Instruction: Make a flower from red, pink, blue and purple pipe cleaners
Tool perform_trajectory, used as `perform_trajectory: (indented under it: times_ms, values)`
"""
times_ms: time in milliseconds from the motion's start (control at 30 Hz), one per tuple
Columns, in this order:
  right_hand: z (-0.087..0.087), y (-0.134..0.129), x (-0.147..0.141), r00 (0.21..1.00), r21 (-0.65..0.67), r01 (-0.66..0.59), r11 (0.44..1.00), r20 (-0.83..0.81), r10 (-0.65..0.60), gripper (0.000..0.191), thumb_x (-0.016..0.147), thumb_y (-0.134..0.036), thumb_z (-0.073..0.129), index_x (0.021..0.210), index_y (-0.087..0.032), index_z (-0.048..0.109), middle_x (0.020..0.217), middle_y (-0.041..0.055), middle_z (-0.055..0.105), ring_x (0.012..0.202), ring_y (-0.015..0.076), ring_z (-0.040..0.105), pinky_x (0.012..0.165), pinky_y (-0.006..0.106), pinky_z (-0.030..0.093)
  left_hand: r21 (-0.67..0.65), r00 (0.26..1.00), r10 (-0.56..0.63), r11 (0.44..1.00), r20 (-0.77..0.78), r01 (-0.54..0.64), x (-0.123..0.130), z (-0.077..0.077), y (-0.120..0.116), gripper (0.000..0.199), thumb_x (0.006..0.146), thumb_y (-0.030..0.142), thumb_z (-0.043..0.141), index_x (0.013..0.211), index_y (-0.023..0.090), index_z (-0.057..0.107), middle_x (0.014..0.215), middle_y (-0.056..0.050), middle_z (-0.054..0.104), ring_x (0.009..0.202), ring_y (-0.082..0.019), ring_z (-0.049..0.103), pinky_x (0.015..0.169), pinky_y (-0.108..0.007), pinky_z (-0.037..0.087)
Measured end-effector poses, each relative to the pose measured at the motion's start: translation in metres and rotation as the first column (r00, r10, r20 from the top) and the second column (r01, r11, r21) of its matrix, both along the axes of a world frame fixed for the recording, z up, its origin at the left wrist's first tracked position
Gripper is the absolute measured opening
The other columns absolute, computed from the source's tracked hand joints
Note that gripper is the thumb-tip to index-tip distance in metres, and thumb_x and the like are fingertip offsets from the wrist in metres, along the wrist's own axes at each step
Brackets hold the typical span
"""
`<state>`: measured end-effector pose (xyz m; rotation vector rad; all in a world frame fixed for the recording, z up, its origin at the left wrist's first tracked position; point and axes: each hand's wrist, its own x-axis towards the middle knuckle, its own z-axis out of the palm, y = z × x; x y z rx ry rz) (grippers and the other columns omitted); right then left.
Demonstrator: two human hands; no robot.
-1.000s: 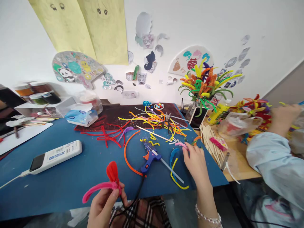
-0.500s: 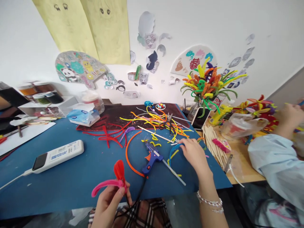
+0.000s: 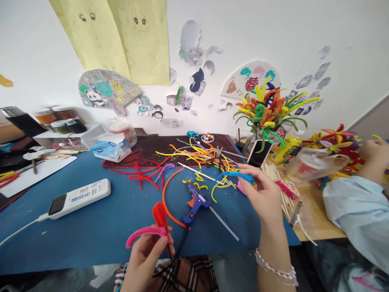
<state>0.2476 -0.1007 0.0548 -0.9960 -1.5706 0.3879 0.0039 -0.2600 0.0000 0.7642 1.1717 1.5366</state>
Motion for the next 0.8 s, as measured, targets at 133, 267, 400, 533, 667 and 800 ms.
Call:
perform_trajectory:
  times_ms: [133,267,400,533,667,800]
  values:
    - [0.011,-0.040,-0.014,0.919,-0.248,-0.386,0.889,-0.020,0.394,0.011,0.080,-0.019,0.064,0.090,-0.024,0.067,0.086,0.0031,0.069,0.082,0.0173,0.065,0.071,0.027,0.053,0.011,0.995,-0.104,0.994,-0.004,0.104,0.001,0.000,0.002,0.021,0.076,0.033,0.069,0.083,0.013,0.070,0.087,-0.011,0.073,0.074,-0.021,0.068,0.067,-0.029,0.056]
    - [0.019,-0.082,-0.051,0.749,-0.272,-0.644,0.715,-0.033,0.662,0.019,0.083,-0.014,0.060,0.095,-0.027,0.066,0.083,0.0005,0.067,0.078,0.0145,0.063,0.069,0.024,0.052,0.023,0.991,-0.124,0.992,0.041,0.123,0.011,0.009,-0.002,0.021,0.076,0.035,0.068,0.085,0.015,0.070,0.087,-0.009,0.073,0.076,-0.021,0.069,0.066,-0.029,0.056]
    - [0.013,-0.102,-0.083,0.745,-0.231,-0.650,0.724,-0.005,0.668,0.024,0.086,-0.011,0.053,0.101,-0.027,0.063,0.088,0.0005,0.066,0.079,0.0131,0.063,0.072,0.024,0.051,0.027,0.999,0.038,0.999,-0.029,-0.037,0.021,0.013,-0.011,0.025,0.069,0.040,0.074,0.079,0.017,0.072,0.078,-0.006,0.072,0.077,-0.019,0.067,0.074,-0.026,0.054]
    - [0.000,-0.104,-0.093,0.799,-0.109,-0.594,0.797,0.042,0.600,0.027,0.084,-0.006,0.051,0.101,-0.024,0.060,0.086,0.0008,0.066,0.079,0.0126,0.063,0.071,0.023,0.052,-0.014,0.978,0.140,0.989,-0.155,-0.144,0.021,0.006,-0.021,0.028,0.069,0.043,0.073,0.082,0.019,0.074,0.078,-0.005,0.072,0.072,-0.018,0.066,0.068,-0.023,0.055]
    - [-0.018,-0.111,-0.096,0.847,0.207,-0.528,0.824,0.059,0.528,0.028,0.084,-0.005,0.050,0.106,-0.019,0.059,0.090,0.0060,0.068,0.081,0.0164,0.065,0.068,0.029,0.056,0.079,0.923,0.205,0.979,-0.327,-0.189,0.019,0.003,-0.024,0.025,0.074,0.039,0.070,0.092,0.022,0.074,0.090,-0.006,0.073,0.083,-0.019,0.067,0.077,-0.023,0.054]
    - [-0.040,-0.131,-0.092,0.935,0.378,-0.338,0.862,0.034,0.352,0.024,0.087,-0.017,0.055,0.110,-0.022,0.060,0.091,0.0078,0.070,0.082,0.0214,0.068,0.064,0.034,0.059,0.238,0.904,0.137,0.970,-0.406,-0.040,0.022,0.001,-0.025,0.021,0.080,0.036,0.063,0.094,0.025,0.074,0.091,-0.006,0.074,0.083,-0.021,0.068,0.078,-0.026,0.054]
